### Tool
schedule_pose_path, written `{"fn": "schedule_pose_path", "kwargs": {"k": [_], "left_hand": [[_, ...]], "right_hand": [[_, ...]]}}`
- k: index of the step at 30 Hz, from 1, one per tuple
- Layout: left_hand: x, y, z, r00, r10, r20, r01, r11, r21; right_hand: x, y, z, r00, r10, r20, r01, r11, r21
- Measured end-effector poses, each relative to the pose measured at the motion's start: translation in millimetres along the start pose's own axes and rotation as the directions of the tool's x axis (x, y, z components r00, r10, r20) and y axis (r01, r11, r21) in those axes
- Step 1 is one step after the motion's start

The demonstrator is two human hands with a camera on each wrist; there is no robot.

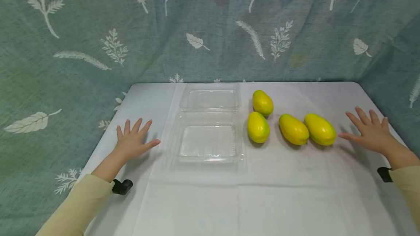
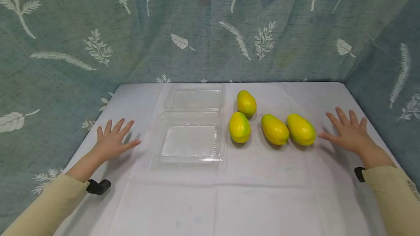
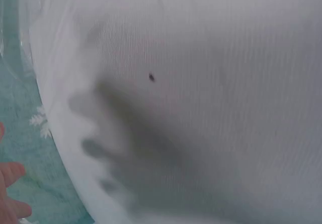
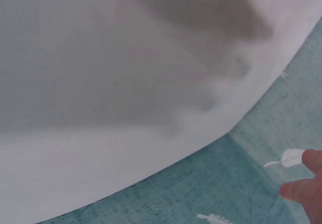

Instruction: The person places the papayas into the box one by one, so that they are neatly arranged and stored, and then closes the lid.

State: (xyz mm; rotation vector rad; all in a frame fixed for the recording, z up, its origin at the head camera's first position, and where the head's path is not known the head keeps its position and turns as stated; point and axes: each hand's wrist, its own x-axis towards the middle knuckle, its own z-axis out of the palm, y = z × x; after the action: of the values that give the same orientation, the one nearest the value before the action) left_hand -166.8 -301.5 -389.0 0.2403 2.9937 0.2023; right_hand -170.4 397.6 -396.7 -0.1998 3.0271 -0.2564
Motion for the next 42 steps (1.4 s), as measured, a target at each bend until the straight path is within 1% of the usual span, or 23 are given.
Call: {"fn": "schedule_pose_path", "kwargs": {"k": [4,10,14,18,22,26,28,34,38,42], "left_hand": [[-3.1,13.1,1.0,0.999,0.04,-0.019,-0.041,0.998,-0.047],[-6.6,29.4,-2.9,0.995,0.086,-0.047,-0.092,0.986,-0.138],[-6.7,39.0,-2.8,0.99,0.125,-0.068,-0.135,0.978,-0.156],[-7.0,46.7,-0.3,0.984,0.155,-0.085,-0.168,0.97,-0.176],[-7.3,52.0,4.7,0.978,0.182,-0.104,-0.199,0.963,-0.183],[-6.8,56.0,11.7,0.97,0.214,-0.114,-0.231,0.958,-0.172],[-6.7,58.0,14.6,0.967,0.226,-0.12,-0.245,0.955,-0.17],[-9.1,63.3,20.1,0.961,0.231,-0.152,-0.257,0.951,-0.175],[-10.3,64.9,23.5,0.956,0.223,-0.191,-0.255,0.953,-0.164],[-11.7,66.3,25.8,0.957,0.214,-0.198,-0.245,0.958,-0.151]], "right_hand": [[0.7,-3.0,-4.0,0.999,-0.031,-0.014,0.031,1.0,-0.003],[4.4,-9.8,-11.6,0.996,-0.084,-0.025,0.085,0.996,0.02],[7.0,-18.1,-17.1,0.993,-0.115,-0.034,0.116,0.993,0.031],[8.7,-27.2,-22.1,0.991,-0.13,-0.017,0.131,0.989,0.061],[9.9,-34.5,-25.6,0.989,-0.149,-0.012,0.15,0.986,0.068],[11.2,-40.4,-28.3,0.986,-0.167,-0.013,0.167,0.981,0.094],[12.7,-43.3,-29.6,0.986,-0.168,0.008,0.166,0.979,0.118],[18.0,-53.1,-30.9,0.985,-0.143,0.099,0.119,0.968,0.221],[19.9,-58.0,-28.7,0.983,-0.147,0.113,0.115,0.961,0.251],[21.7,-62.2,-25.0,0.979,-0.156,0.132,0.117,0.957,0.267]]}}
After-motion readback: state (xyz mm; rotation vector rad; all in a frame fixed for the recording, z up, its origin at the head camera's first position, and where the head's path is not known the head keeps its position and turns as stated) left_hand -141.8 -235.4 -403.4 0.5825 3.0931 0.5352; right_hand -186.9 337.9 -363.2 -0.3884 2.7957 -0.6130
